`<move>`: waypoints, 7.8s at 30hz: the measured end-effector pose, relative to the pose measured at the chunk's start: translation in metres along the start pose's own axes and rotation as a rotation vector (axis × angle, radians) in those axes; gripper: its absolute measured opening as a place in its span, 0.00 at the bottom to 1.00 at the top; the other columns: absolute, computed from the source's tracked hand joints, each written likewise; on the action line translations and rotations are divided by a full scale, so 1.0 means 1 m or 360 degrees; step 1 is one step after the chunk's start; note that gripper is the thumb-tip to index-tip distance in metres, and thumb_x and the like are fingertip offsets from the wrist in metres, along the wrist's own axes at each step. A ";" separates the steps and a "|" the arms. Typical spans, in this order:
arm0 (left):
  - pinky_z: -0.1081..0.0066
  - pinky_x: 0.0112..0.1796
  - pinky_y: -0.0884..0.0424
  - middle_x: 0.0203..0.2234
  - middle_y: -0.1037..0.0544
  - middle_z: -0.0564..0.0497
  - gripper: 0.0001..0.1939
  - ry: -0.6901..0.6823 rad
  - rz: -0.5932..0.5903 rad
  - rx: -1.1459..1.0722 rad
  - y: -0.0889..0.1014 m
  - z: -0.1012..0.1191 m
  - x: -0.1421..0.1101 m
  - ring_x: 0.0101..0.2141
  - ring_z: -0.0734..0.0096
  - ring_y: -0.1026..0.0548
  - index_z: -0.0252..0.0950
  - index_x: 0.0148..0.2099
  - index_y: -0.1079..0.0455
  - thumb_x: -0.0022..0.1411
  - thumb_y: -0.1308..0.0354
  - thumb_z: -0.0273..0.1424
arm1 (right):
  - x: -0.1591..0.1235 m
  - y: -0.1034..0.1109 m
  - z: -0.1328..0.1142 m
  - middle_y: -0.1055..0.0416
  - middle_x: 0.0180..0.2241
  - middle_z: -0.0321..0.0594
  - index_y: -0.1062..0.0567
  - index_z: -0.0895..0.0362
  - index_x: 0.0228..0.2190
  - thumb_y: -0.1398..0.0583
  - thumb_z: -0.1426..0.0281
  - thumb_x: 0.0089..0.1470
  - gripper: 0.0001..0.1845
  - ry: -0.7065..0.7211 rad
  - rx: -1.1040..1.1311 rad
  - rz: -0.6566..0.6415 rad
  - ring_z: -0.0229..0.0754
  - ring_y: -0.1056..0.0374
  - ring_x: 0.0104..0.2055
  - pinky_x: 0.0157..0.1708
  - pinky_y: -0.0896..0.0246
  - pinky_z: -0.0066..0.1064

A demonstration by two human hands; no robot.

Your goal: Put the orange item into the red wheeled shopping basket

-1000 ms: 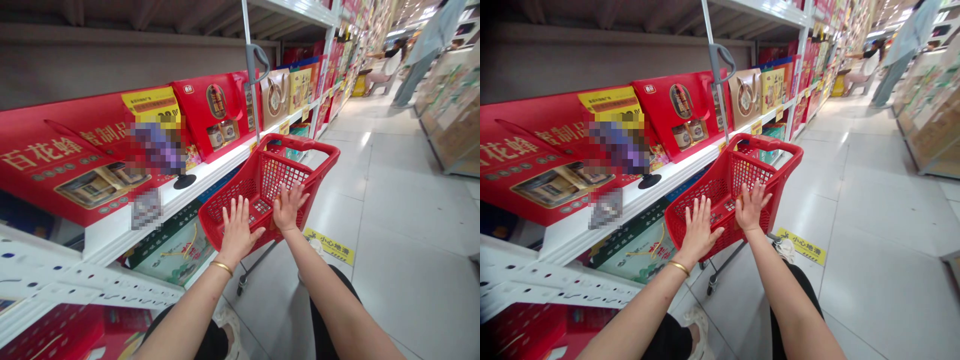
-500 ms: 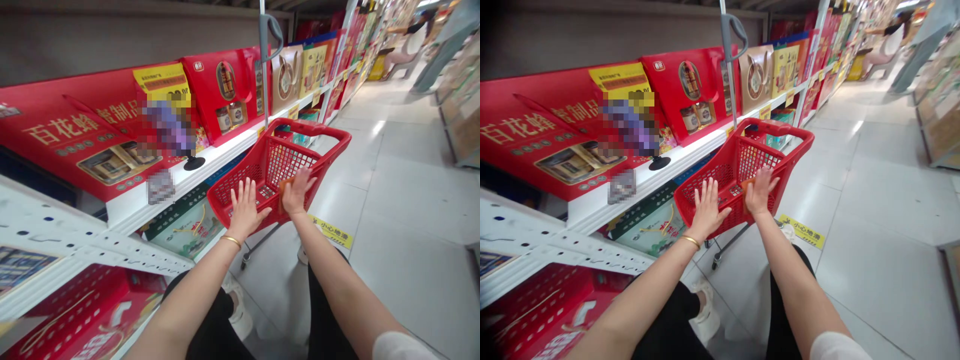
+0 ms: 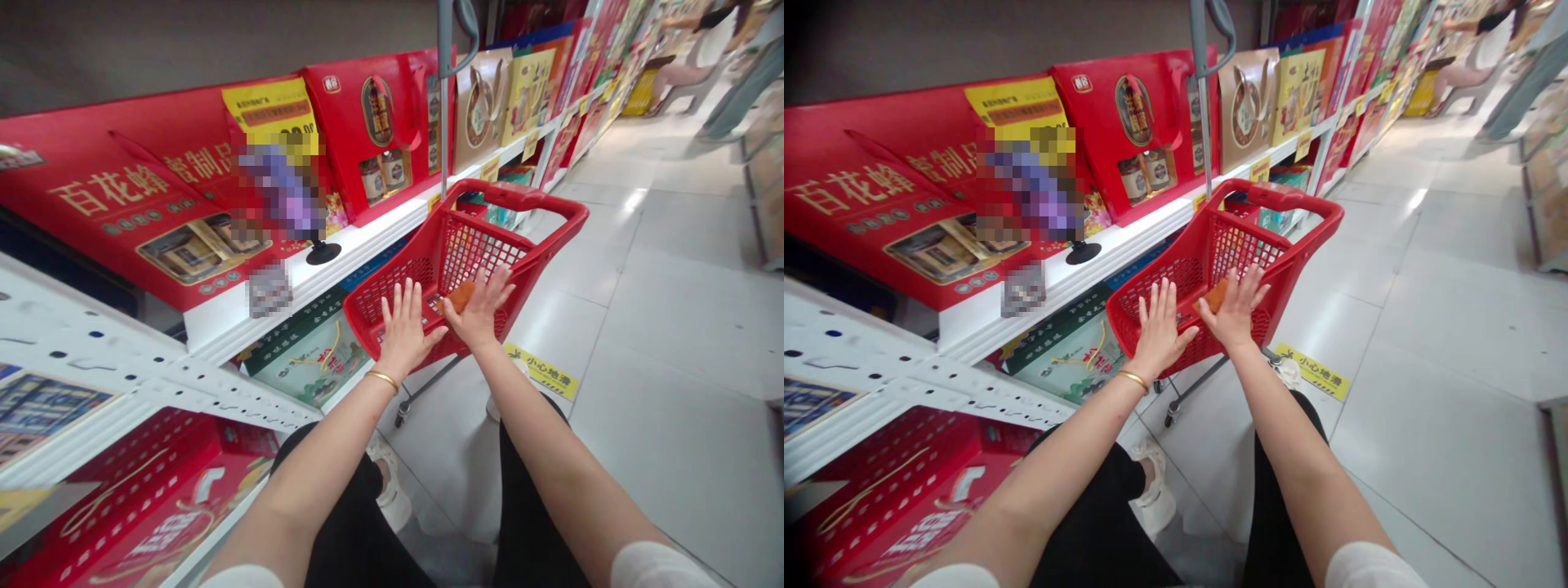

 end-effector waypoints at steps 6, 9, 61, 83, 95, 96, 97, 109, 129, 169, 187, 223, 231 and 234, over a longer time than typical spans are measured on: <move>0.37 0.73 0.63 0.80 0.61 0.39 0.52 -0.0053 0.0018 -0.0060 0.001 0.000 -0.004 0.78 0.49 0.67 0.33 0.82 0.70 0.74 0.60 0.62 | 0.011 0.018 0.004 0.80 0.79 0.60 0.62 0.64 0.77 0.47 0.56 0.67 0.50 -0.0189 -0.0134 -0.0100 0.69 0.82 0.80 0.69 0.75 0.81; 0.38 0.73 0.61 0.80 0.60 0.38 0.51 -0.0081 0.0038 -0.0070 0.004 0.001 -0.005 0.78 0.49 0.66 0.33 0.82 0.68 0.75 0.59 0.61 | -0.006 0.015 -0.032 0.71 0.79 0.58 0.52 0.62 0.76 0.48 0.55 0.69 0.44 0.0088 -0.0152 -0.0309 0.65 0.77 0.81 0.71 0.76 0.76; 0.32 0.72 0.60 0.80 0.60 0.36 0.54 0.0037 0.0107 0.0027 0.015 -0.029 -0.026 0.78 0.44 0.65 0.31 0.82 0.64 0.72 0.59 0.65 | 0.014 0.030 -0.058 0.18 0.39 0.46 0.16 0.53 0.40 0.42 0.48 0.69 0.25 0.0784 -0.0100 -0.0705 0.51 0.27 0.46 0.59 0.46 0.46; 0.33 0.72 0.59 0.80 0.61 0.38 0.53 0.0022 0.0146 0.0075 0.012 -0.029 -0.026 0.78 0.44 0.64 0.31 0.82 0.65 0.72 0.59 0.64 | 0.016 0.002 -0.089 0.17 0.53 0.41 0.16 0.49 0.52 0.49 0.52 0.74 0.26 0.0531 0.0328 -0.1043 0.48 0.19 0.53 0.54 0.26 0.36; 0.34 0.72 0.61 0.80 0.64 0.37 0.53 0.0034 0.0132 0.0041 0.011 -0.032 -0.027 0.78 0.44 0.67 0.29 0.82 0.65 0.73 0.60 0.63 | -0.005 0.004 -0.117 0.25 0.63 0.47 0.19 0.53 0.57 0.47 0.55 0.73 0.24 0.0635 -0.0134 -0.0833 0.59 0.35 0.70 0.73 0.54 0.61; 0.34 0.72 0.61 0.80 0.63 0.37 0.53 0.0031 0.0134 0.0043 0.011 -0.032 -0.027 0.78 0.44 0.66 0.29 0.82 0.65 0.73 0.59 0.63 | -0.008 0.004 -0.119 0.22 0.60 0.48 0.19 0.54 0.56 0.47 0.54 0.73 0.25 0.0664 -0.0115 -0.0894 0.56 0.31 0.67 0.72 0.49 0.55; 0.34 0.72 0.61 0.80 0.63 0.36 0.53 0.0030 0.0140 0.0048 0.011 -0.032 -0.027 0.78 0.44 0.66 0.29 0.82 0.65 0.73 0.59 0.62 | -0.008 0.002 -0.119 0.19 0.56 0.48 0.18 0.54 0.54 0.47 0.53 0.73 0.26 0.0684 -0.0100 -0.0963 0.53 0.28 0.64 0.70 0.44 0.50; 0.35 0.72 0.64 0.80 0.61 0.37 0.53 0.0001 0.0179 0.0092 0.012 -0.028 -0.027 0.78 0.46 0.67 0.29 0.82 0.63 0.73 0.60 0.63 | 0.021 0.009 -0.090 0.28 0.66 0.45 0.16 0.49 0.53 0.50 0.59 0.73 0.24 0.0412 -0.0299 -0.0618 0.60 0.45 0.75 0.73 0.76 0.73; 0.34 0.72 0.63 0.80 0.58 0.38 0.53 -0.0011 0.0107 0.0123 0.013 -0.027 -0.025 0.78 0.45 0.65 0.32 0.82 0.62 0.72 0.58 0.64 | -0.011 0.009 -0.122 0.42 0.75 0.37 0.21 0.42 0.60 0.46 0.59 0.70 0.23 0.0585 -0.0171 -0.0554 0.60 0.59 0.79 0.73 0.81 0.72; 0.34 0.72 0.62 0.80 0.59 0.39 0.55 -0.0041 0.0136 0.0161 0.014 -0.024 -0.027 0.78 0.46 0.67 0.31 0.82 0.63 0.71 0.61 0.66 | 0.037 0.033 -0.040 0.39 0.73 0.44 0.19 0.50 0.58 0.49 0.61 0.71 0.24 0.0136 -0.0407 -0.0325 0.66 0.54 0.78 0.71 0.72 0.79; 0.36 0.73 0.64 0.80 0.59 0.39 0.55 -0.0035 0.0113 0.0102 0.015 -0.025 -0.027 0.78 0.47 0.66 0.31 0.82 0.63 0.71 0.62 0.67 | 0.023 0.027 -0.055 0.47 0.76 0.43 0.21 0.51 0.61 0.50 0.61 0.72 0.26 0.0097 -0.0381 -0.0379 0.64 0.59 0.79 0.72 0.71 0.76; 0.35 0.73 0.60 0.80 0.60 0.40 0.52 -0.0022 0.0127 0.0159 0.015 -0.024 -0.026 0.78 0.45 0.64 0.31 0.82 0.58 0.73 0.60 0.64 | -0.016 0.010 -0.105 0.46 0.76 0.37 0.25 0.44 0.65 0.45 0.56 0.71 0.26 0.0430 -0.0181 -0.0457 0.61 0.61 0.80 0.73 0.76 0.72; 0.35 0.73 0.60 0.80 0.59 0.40 0.53 -0.0038 0.0161 0.0182 0.014 -0.025 -0.027 0.78 0.46 0.65 0.31 0.82 0.62 0.73 0.59 0.64 | 0.025 0.036 -0.038 0.47 0.77 0.43 0.22 0.48 0.62 0.48 0.57 0.72 0.25 0.0150 -0.0351 -0.0279 0.64 0.57 0.79 0.71 0.75 0.77; 0.36 0.73 0.61 0.80 0.60 0.40 0.53 -0.0054 0.0157 0.0186 0.012 -0.025 -0.027 0.78 0.46 0.66 0.31 0.82 0.63 0.72 0.59 0.64 | 0.024 0.035 -0.037 0.48 0.77 0.42 0.22 0.49 0.61 0.47 0.58 0.71 0.25 0.0124 -0.0381 -0.0242 0.65 0.60 0.79 0.71 0.76 0.77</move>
Point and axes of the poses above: each hand's wrist, its own x-axis towards the middle knuckle, its own y-axis out of the back of the hand, z = x × y, the point moved 8 cm from there along x, towards the middle knuckle
